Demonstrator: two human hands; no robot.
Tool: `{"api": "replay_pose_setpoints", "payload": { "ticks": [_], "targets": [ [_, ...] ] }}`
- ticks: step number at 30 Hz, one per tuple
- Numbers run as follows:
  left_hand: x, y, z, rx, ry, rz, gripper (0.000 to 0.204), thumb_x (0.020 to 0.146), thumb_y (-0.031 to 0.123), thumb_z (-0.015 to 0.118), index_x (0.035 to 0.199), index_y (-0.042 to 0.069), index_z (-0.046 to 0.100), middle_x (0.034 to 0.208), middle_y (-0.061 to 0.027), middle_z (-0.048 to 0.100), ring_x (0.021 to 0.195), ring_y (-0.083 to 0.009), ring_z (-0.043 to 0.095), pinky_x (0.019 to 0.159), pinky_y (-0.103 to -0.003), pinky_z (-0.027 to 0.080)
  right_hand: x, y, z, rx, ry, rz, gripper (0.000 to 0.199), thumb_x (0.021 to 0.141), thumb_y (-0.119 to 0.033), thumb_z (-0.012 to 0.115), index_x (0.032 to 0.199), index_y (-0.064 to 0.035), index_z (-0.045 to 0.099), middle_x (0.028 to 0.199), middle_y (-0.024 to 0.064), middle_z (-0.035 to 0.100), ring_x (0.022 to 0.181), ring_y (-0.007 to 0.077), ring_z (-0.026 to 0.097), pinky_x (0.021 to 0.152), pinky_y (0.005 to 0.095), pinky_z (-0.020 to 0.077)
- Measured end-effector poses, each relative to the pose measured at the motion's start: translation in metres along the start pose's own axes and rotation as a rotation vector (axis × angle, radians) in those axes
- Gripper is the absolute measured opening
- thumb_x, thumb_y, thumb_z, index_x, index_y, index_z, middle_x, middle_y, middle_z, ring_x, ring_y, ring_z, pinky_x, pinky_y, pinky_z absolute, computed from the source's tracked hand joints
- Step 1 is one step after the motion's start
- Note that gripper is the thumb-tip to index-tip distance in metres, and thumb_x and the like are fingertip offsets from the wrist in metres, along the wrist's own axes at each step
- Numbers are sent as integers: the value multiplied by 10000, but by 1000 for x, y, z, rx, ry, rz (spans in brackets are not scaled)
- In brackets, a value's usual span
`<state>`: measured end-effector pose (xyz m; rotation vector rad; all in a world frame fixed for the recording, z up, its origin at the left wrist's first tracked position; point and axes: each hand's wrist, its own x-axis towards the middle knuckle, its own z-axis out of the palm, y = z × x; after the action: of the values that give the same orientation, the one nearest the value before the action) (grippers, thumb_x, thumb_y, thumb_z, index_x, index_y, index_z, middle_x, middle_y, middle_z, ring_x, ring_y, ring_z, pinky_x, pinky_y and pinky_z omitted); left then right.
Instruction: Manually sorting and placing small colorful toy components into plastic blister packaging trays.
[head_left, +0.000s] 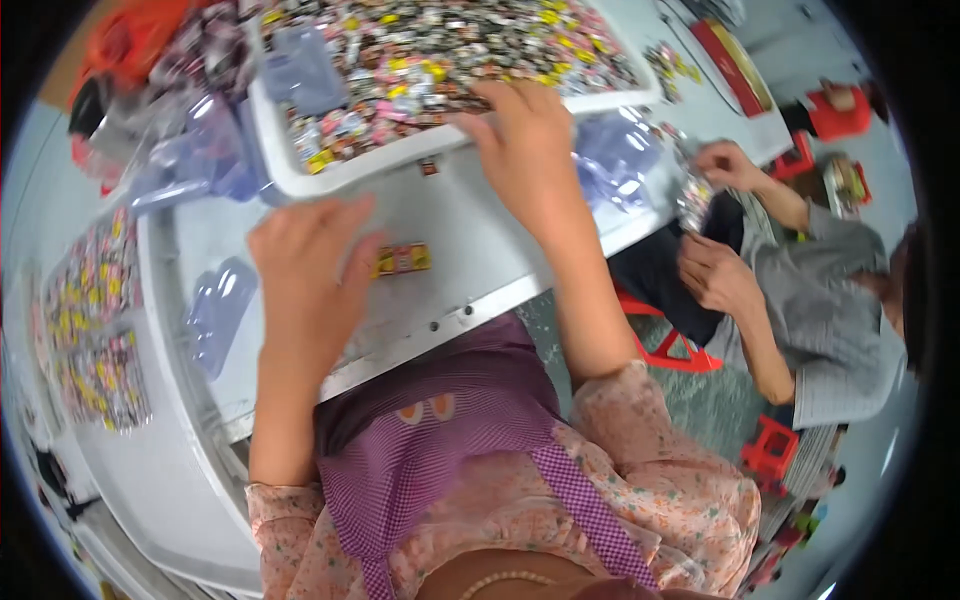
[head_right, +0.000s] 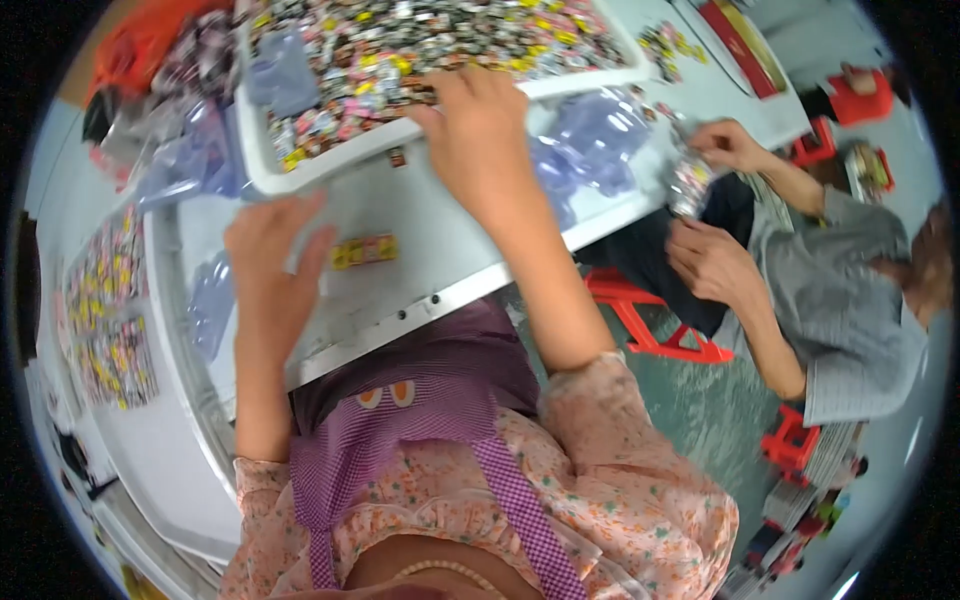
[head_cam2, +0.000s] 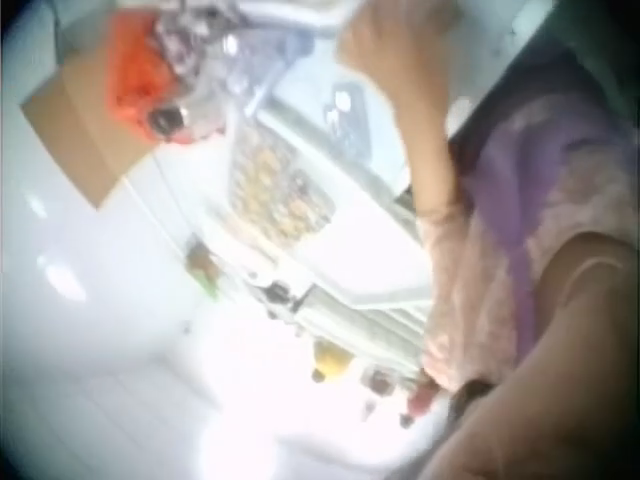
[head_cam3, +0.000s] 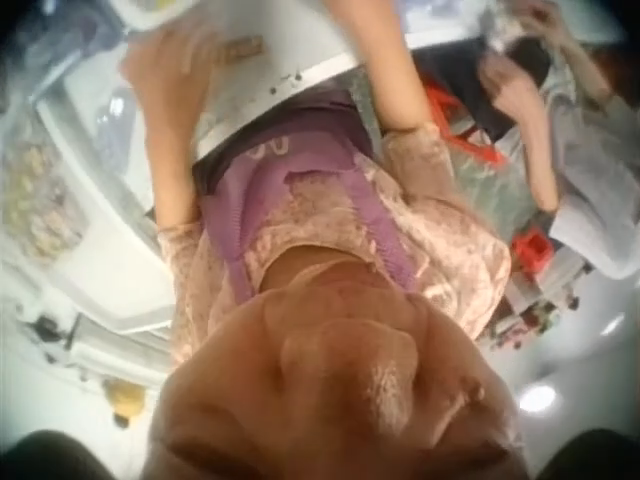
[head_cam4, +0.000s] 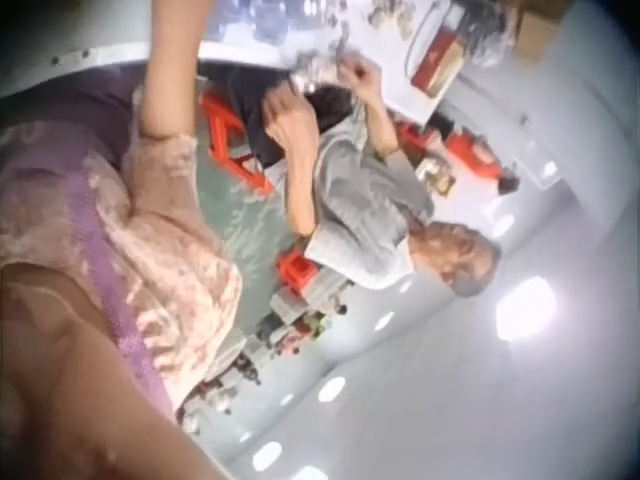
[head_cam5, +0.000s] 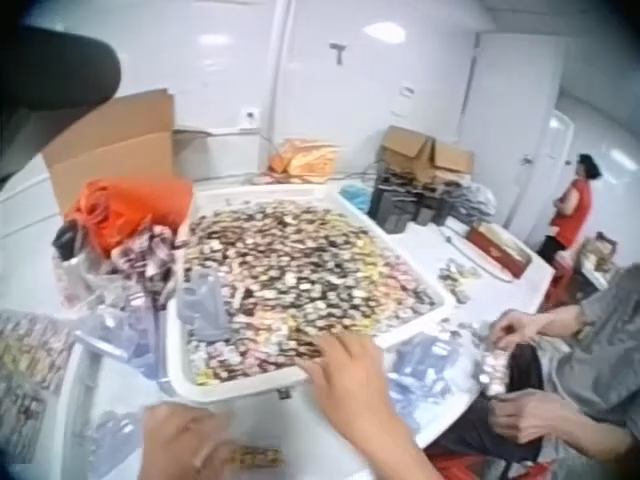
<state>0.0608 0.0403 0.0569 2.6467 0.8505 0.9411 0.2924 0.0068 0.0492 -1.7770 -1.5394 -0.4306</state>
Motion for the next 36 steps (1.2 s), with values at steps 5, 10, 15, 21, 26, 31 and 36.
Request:
{"api": "replay_pose_setpoints", "payload": {
  "ticks": [5, 10, 15, 21, 26, 31, 36],
  "targets": [
    [71, -17, 20, -39, -25, 17, 342, 825, 157, 669, 1158, 83, 632, 1007, -127, 633, 963, -305, 554, 863, -407, 405, 31, 2, 21, -236, -251, -6, 340, 743, -244, 747, 979, -14, 664, 880, 168, 660, 865, 353, 611, 779, 432, 484],
    [100, -51, 46, -214, -287, -103, 357, 813, 183, 692, 1135, 37, 642, 1015, -166, 640, 913, -338, 602, 813, -400, 469, 39, 8, 38, -29, -378, 96, 309, 733, -194, 747, 967, -11, 661, 874, 193, 658, 899, 343, 627, 824, 434, 491],
    [108, -41, 48, -176, -358, -179, 287, 782, 128, 716, 1050, 34, 669, 987, -148, 647, 846, -280, 622, 769, -357, 483, 37, 8, 36, 8, -340, 42, 236, 746, -137, 711, 935, -5, 660, 875, 206, 655, 876, 361, 631, 813, 445, 490],
    [97, -58, 52, -277, -265, -227, 192, 797, 77, 687, 978, 16, 665, 809, -112, 651, 723, -223, 607, 683, -320, 483, 29, 17, 46, 123, -86, -89, 183, 789, -60, 612, 948, 11, 671, 838, 222, 656, 839, 374, 633, 778, 439, 508],
    [117, -46, 51, -183, -371, -75, 134, 806, 88, 682, 910, 14, 640, 799, -112, 632, 684, -211, 571, 663, -337, 465, 36, 22, 21, 63, -333, 123, 209, 782, -81, 668, 981, -18, 671, 909, 196, 666, 880, 366, 634, 788, 441, 505],
    [105, -56, 57, -256, -295, -94, 130, 825, 104, 680, 861, 2, 608, 750, -70, 602, 664, -146, 530, 629, -298, 436, 41, 14, 43, -46, -305, 35, 229, 793, -138, 688, 989, -23, 659, 966, 187, 634, 892, 359, 634, 779, 432, 510],
    [106, -49, 58, -406, -310, -223, 123, 838, 106, 652, 877, -4, 612, 711, -87, 598, 642, -159, 521, 627, -300, 439, 44, 17, 44, -57, -339, -5, 167, 811, -133, 665, 928, -13, 662, 951, 182, 631, 869, 362, 632, 774, 429, 514]
  ]
}}
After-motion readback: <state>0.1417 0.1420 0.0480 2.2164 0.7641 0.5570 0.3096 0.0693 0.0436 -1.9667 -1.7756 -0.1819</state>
